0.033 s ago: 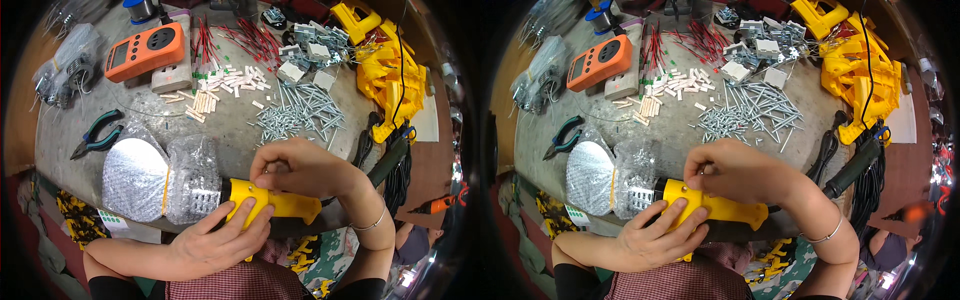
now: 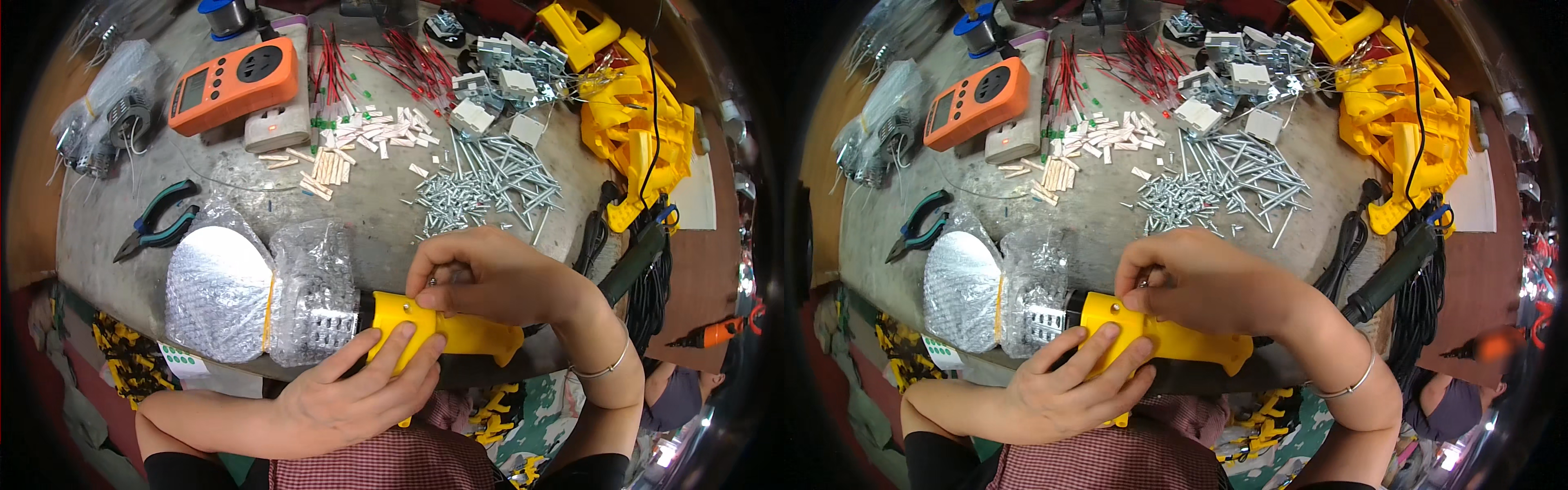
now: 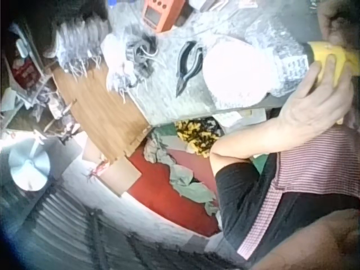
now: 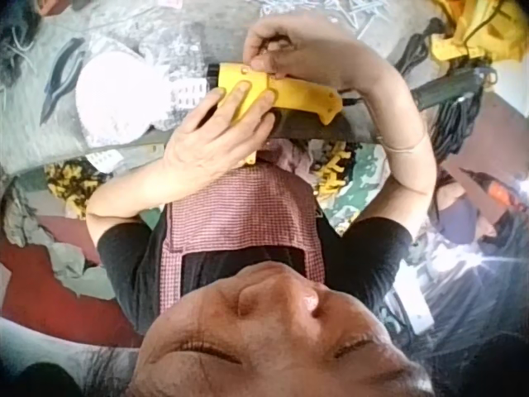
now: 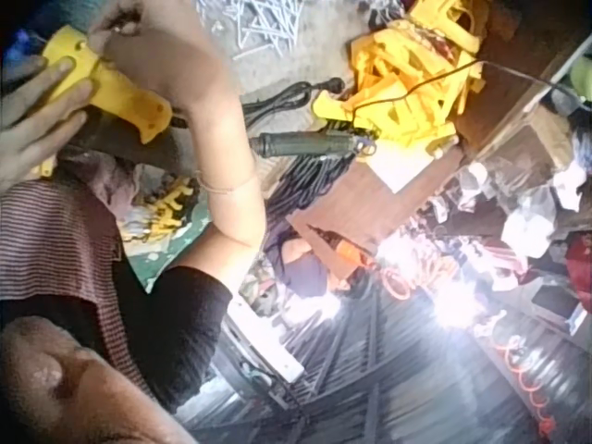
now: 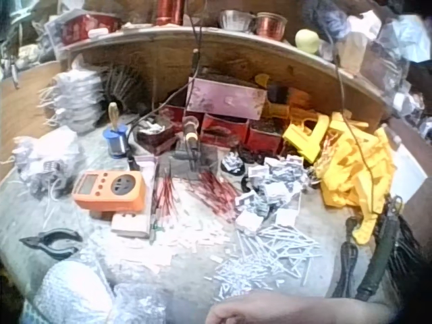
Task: Soldering internal wires and assembling the plastic housing of a yellow handheld electronic tool using an electric screwdriver.
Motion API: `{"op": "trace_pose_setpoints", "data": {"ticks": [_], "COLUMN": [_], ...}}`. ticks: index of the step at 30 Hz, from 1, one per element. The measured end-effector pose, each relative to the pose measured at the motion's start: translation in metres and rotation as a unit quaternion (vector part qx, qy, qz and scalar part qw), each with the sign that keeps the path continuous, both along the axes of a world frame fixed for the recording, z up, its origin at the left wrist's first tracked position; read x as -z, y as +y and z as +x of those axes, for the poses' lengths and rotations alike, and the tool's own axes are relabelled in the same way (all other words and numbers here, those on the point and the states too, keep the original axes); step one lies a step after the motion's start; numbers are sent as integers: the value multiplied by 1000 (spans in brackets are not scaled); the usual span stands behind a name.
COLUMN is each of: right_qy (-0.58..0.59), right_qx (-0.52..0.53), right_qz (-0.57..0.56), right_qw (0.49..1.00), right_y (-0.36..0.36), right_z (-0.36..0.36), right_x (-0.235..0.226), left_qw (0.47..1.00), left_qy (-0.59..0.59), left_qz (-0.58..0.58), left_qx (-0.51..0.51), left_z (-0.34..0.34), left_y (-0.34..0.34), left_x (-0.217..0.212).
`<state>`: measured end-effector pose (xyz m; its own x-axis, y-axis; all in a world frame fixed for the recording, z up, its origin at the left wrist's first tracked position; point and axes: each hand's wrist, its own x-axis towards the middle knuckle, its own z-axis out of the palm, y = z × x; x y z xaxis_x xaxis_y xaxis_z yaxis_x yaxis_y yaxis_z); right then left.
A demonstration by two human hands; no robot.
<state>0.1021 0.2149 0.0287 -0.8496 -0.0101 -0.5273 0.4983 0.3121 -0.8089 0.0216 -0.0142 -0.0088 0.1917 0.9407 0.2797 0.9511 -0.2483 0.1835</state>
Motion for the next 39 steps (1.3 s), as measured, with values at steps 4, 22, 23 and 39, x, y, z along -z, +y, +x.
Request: {"op": "trace_pose_setpoints", "data": {"ticks": [4,22,23,39], "right_qy": [77,1,16,176], "right_qx": [-13,252,236,143], "right_qz": [93,-87,-13,252], "right_qw": [993,964,971,941], "right_y": [0,1,-1,-26], "right_z": [13,106,106,111], "right_x": [6,-8,-9,-12], "left_qw": [1000,1000,1000,1000], "left_qy": [8,-1,-1,-2], "left_qz": [4,-13,-13,-18], "left_qx": [12,-9,-10,-10], "left_z": [-1,3,3,2], "left_y": [1,1,1,1], "left_x": [1,-5,-5,-6]}}
